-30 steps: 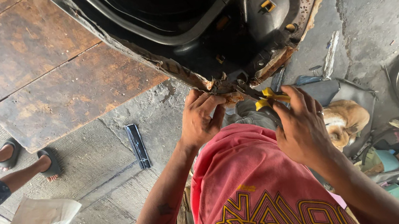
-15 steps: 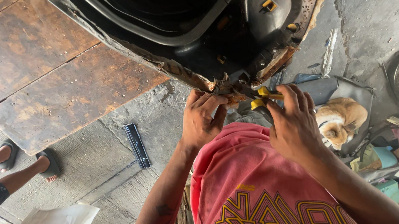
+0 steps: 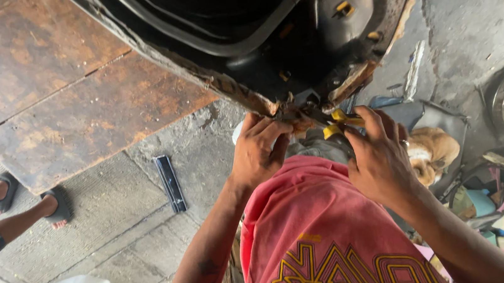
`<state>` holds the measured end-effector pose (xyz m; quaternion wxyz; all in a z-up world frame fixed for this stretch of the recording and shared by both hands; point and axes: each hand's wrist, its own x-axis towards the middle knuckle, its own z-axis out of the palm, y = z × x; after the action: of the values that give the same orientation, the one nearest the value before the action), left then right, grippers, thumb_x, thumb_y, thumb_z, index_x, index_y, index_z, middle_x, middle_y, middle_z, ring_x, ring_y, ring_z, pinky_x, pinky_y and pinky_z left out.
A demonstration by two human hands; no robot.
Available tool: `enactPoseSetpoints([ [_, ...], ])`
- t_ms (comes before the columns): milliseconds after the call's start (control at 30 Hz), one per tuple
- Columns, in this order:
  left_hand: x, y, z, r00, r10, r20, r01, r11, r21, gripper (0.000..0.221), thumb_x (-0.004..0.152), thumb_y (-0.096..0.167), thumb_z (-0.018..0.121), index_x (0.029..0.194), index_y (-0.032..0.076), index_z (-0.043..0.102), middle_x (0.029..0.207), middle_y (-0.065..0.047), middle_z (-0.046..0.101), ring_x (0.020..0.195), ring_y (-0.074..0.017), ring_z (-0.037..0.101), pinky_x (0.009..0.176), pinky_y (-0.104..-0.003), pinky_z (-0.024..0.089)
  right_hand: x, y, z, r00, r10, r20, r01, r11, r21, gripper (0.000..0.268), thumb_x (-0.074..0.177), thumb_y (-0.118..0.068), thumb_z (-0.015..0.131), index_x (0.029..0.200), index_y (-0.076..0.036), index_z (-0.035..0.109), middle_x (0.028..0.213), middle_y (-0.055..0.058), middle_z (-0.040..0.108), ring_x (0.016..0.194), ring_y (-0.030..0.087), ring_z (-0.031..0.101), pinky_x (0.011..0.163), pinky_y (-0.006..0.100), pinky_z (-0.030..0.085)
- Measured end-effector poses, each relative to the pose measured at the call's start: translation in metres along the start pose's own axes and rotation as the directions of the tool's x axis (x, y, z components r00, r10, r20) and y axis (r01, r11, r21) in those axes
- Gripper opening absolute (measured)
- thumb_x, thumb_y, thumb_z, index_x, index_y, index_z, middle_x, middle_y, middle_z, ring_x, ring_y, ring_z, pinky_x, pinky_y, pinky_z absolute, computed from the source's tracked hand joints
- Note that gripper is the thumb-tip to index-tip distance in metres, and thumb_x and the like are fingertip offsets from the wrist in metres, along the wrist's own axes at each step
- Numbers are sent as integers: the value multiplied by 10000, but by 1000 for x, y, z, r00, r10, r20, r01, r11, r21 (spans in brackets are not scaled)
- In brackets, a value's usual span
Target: The person uses pliers to peel and pull away old adhesive or sealant from the rim of a black plastic motorcycle part. They work around the edge, removing strips of material and occasionally using their fingers to assist in the removal.
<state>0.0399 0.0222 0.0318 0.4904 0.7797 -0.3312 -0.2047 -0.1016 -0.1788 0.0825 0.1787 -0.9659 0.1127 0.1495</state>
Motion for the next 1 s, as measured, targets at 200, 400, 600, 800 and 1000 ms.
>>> enactPoseSetpoints([
  [200, -1, -3, 4, 1000, 2, -11, -1, 999, 38, 166, 835, 8, 741, 974, 92, 708, 912, -31, 714, 966, -292, 627, 864, -388, 524, 16, -9, -14, 998, -57, 18, 57, 998, -16, 529, 634, -93, 751, 1147, 14, 678, 1389, 216, 435, 1330, 410, 454, 1043, 567, 394],
  [400, 0, -3, 3, 1000, 7, -23, -7, 1000, -16, 146, 869, 10, 743, 988, 88, 710, 960, -36, 727, 1009, -285, 629, 884, -378, 528, 15, -12, 4, 971, 81, 223, -147, 945, 294, 427, 740, -103, 739, 1145, -12, 641, 1092, 165, 539, 863, 318, 629, 740, 415, 520],
  [600, 2, 2, 3, 1000, -20, -15, 19, 1000, -25, 141, 850, 9, 749, 961, 81, 702, 943, -49, 720, 1025, -293, 614, 891, -390, 523, 8, 15, 20, 827, 121, 549, -490, 632, 600, 171, 808, -31, 614, 978, -39, 597, 829, 253, 533, 646, 244, 497, 571, 387, 408],
  [800, 2, 14, -5, 998, -61, 6, 61, 998, 13, 181, 893, 39, 730, 1062, 102, 722, 951, -45, 715, 1000, -275, 613, 876, -371, 520, 2, 11, 34, 813, -24, 582, -582, -68, 810, 286, 730, 8, 559, 1011, -28, 596, 1160, 166, 587, 869, 225, 602, 724, 369, 489],
  [1000, 6, 45, -17, 992, 60, -108, 5, 853, 522, 330, 906, 145, 692, 1235, 127, 717, 1208, -92, 596, 1083, -283, 530, 911, -449, 467, -16, 28, 12, 999, 25, -44, -8, 933, 361, 591, 706, -11, 615, 1294, -70, 613, 1397, 195, 519, 1342, 386, 480, 1120, 510, 348],
])
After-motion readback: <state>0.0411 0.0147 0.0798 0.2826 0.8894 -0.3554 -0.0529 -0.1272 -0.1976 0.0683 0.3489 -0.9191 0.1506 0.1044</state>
